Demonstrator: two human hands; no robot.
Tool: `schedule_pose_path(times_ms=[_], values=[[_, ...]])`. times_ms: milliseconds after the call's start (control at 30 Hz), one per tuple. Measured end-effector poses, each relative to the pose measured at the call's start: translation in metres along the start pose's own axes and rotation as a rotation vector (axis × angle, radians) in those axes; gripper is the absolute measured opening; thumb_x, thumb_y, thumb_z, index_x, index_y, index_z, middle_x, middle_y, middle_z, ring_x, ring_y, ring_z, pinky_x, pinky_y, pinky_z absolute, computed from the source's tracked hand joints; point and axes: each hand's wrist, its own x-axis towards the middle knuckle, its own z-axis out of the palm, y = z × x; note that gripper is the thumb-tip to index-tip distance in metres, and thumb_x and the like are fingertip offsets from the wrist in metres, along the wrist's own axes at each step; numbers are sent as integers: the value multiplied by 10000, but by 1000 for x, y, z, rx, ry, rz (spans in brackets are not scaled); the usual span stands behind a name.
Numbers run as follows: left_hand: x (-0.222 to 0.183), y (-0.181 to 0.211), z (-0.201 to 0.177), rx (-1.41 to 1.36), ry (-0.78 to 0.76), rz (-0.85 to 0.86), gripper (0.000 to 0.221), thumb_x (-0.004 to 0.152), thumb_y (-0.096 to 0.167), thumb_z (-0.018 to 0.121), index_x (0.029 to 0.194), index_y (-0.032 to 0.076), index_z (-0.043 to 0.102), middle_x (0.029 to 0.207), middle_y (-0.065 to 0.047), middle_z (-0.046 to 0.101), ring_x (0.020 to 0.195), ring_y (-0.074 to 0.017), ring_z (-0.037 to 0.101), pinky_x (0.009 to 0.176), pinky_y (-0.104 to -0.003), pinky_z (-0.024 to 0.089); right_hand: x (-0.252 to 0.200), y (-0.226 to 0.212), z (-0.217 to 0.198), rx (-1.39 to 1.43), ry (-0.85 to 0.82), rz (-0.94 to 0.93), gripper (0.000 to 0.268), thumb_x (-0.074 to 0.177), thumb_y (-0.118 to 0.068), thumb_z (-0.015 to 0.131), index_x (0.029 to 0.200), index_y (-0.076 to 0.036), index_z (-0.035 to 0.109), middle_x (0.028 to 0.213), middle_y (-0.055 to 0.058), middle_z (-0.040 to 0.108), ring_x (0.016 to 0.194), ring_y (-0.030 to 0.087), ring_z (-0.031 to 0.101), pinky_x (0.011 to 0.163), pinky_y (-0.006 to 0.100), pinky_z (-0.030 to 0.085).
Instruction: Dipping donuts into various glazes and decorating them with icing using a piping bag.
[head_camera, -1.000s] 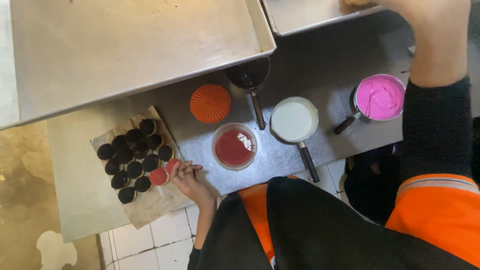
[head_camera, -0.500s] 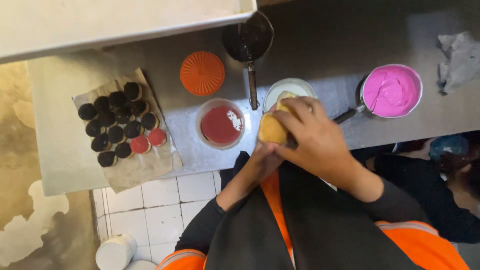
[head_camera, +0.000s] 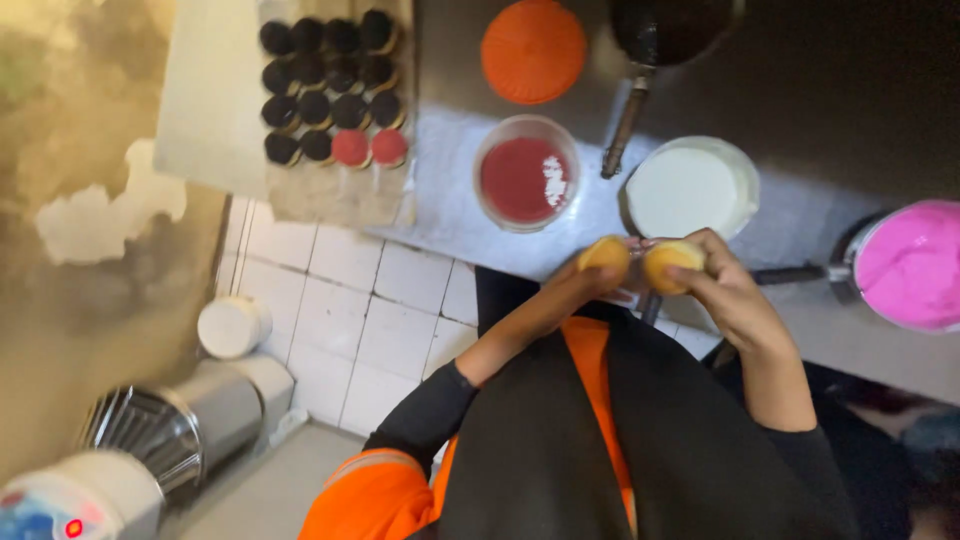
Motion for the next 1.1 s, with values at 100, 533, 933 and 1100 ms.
schedule_pose_path(times_ms=[100, 533, 933, 1100], values=[[13, -15, -21, 14, 52, 79, 745, 1025, 424, 604, 1595, 15, 355, 1467, -162, 550, 1168, -222, 655, 999, -355, 550, 13, 5, -6, 315, 12, -1, 528, 934, -184, 625, 1386, 15, 440, 1206, 248, 670, 1070, 305, 688, 887, 386, 568], [14, -32, -68, -91, 408, 38, 672, 1023, 374, 486, 1568, 60, 251, 1296, -199, 569, 1025, -322, 685, 847, -419, 569, 75, 77, -73, 778, 82, -133, 349, 1041, -131, 529, 1375, -55, 460, 1368, 197, 530, 1170, 243, 598, 837, 297, 554], [26, 11, -31, -51, 377, 63, 637, 1040, 362, 442, 1579, 83, 246, 1500, -200, 426, 1316, -332, 567, 1092, -473, 503, 91, 41, -23, -853, 558, -627, 345, 851, -145, 839, 1113, -19, 653, 1270, 140, 666, 1167, 363, 566, 997, 457, 487], [60, -8, -46, 76, 430, 97, 624, 1046, 317, 529, 1565, 42, 318, 1459, -220, 457, 1270, -282, 554, 1100, -457, 496, 102, 57, -17, -1009, 553, -655, 254, 854, -101, 810, 1077, -21, 719, 1302, 132, 690, 1152, 343, 568, 999, 431, 497]])
